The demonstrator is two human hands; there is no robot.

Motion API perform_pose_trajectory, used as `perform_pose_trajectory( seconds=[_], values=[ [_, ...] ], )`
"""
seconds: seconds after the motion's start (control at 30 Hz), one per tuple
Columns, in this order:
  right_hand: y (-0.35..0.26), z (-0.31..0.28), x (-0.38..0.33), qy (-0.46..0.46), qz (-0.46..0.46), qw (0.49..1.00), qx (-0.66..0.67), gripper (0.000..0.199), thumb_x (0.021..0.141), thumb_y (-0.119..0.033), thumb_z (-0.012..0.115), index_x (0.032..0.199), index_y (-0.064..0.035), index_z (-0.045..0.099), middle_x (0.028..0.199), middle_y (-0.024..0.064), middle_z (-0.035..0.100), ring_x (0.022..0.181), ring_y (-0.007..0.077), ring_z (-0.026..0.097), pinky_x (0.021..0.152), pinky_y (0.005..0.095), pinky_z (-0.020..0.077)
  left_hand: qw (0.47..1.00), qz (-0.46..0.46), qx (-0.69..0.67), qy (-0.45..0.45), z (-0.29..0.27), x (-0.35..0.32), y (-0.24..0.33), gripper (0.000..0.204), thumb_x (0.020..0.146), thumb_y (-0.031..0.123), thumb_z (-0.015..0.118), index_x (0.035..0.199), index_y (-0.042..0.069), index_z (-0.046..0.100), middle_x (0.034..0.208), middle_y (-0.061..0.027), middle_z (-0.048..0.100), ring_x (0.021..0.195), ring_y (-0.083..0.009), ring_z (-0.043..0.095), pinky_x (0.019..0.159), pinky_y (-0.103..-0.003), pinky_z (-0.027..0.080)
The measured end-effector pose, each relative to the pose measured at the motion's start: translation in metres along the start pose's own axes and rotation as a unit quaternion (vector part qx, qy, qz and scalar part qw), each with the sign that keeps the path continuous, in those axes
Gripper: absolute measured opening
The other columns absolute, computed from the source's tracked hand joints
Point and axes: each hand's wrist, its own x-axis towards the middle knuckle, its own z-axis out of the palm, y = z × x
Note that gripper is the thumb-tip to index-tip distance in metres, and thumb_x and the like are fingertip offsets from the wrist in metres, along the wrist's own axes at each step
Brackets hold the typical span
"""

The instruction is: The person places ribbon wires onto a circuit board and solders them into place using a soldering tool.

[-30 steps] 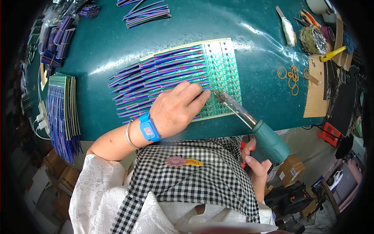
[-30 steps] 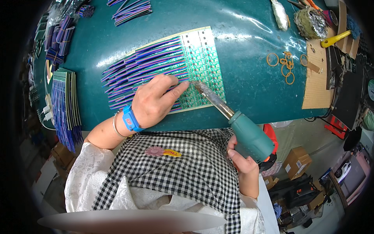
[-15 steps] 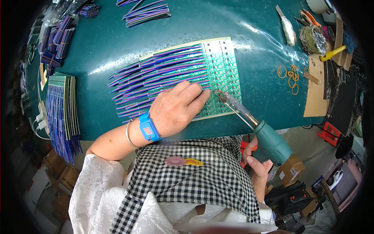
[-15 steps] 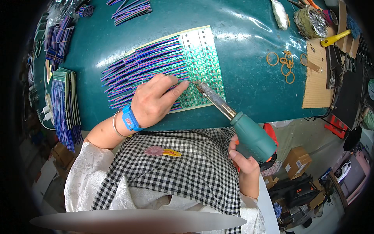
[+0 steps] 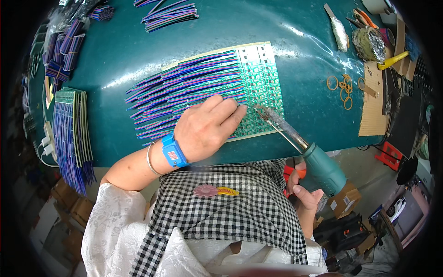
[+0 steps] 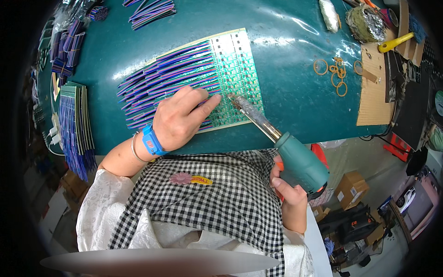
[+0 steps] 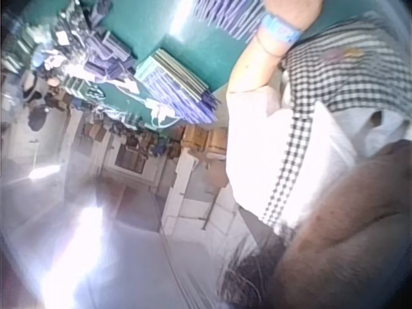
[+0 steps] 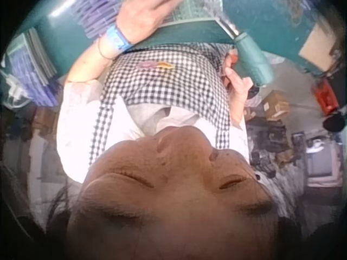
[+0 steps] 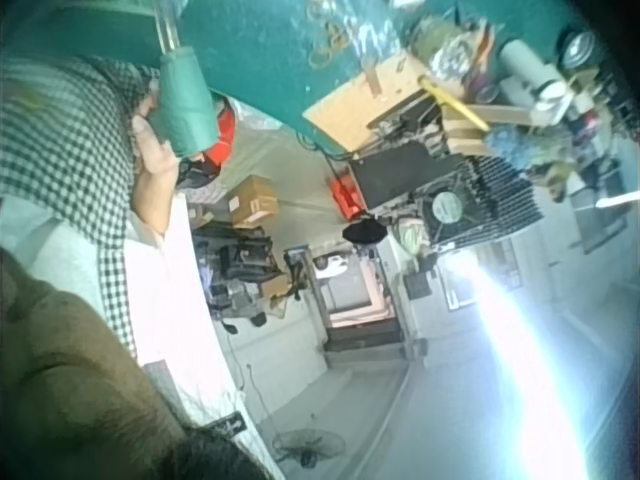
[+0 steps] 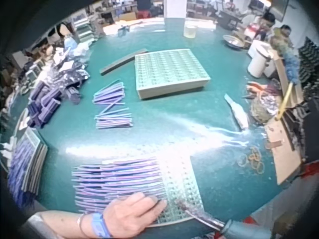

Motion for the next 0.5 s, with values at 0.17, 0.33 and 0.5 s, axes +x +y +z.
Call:
perform_pose_trajectory(
  seconds=[0.17,0.33,0.5],
  values=[
    [0.009,-0.003,-0.004,0.012,0.01,1.0,-0.013,0.052,0.072,0.005,0.065,0.122,0.0071,0.051,0.081,0.0124,0.058,0.063,0.0168,0.055,0.055,0.0284,0.0458,1.0,0.011,-0.002,0.009,0.001,0.0,-0.002,0.04,0.066,0.001,0.068,0.106,-0.002,0.07,0.092,-0.0073,0.058,0.07,-0.0201,0.055,0.053,-0.032,0.048],
    [0.014,-0.009,0.0,-0.032,-0.013,0.998,-0.054,0.054,0.071,0.004,0.065,0.123,0.0069,0.048,0.08,0.0117,0.056,0.064,0.0166,0.054,0.058,0.029,0.0452,1.0,0.016,0.005,0.006,0.001,0.0,-0.002,0.04,0.066,0.002,0.068,0.106,-0.002,0.07,0.093,-0.0075,0.058,0.07,-0.0196,0.055,0.052,-0.031,0.048],
    [0.0,0.002,-0.001,0.028,0.01,0.999,-0.013,0.056,0.07,-0.002,0.069,0.121,0.0066,0.049,0.075,0.0101,0.055,0.059,0.0166,0.054,0.054,0.029,0.0456,1.0,0.019,0.007,0.01,-0.001,0.001,-0.002,0.04,0.066,0.002,0.068,0.106,-0.002,0.07,0.093,-0.0075,0.059,0.07,-0.0195,0.055,0.052,-0.031,0.048]
  ],
)
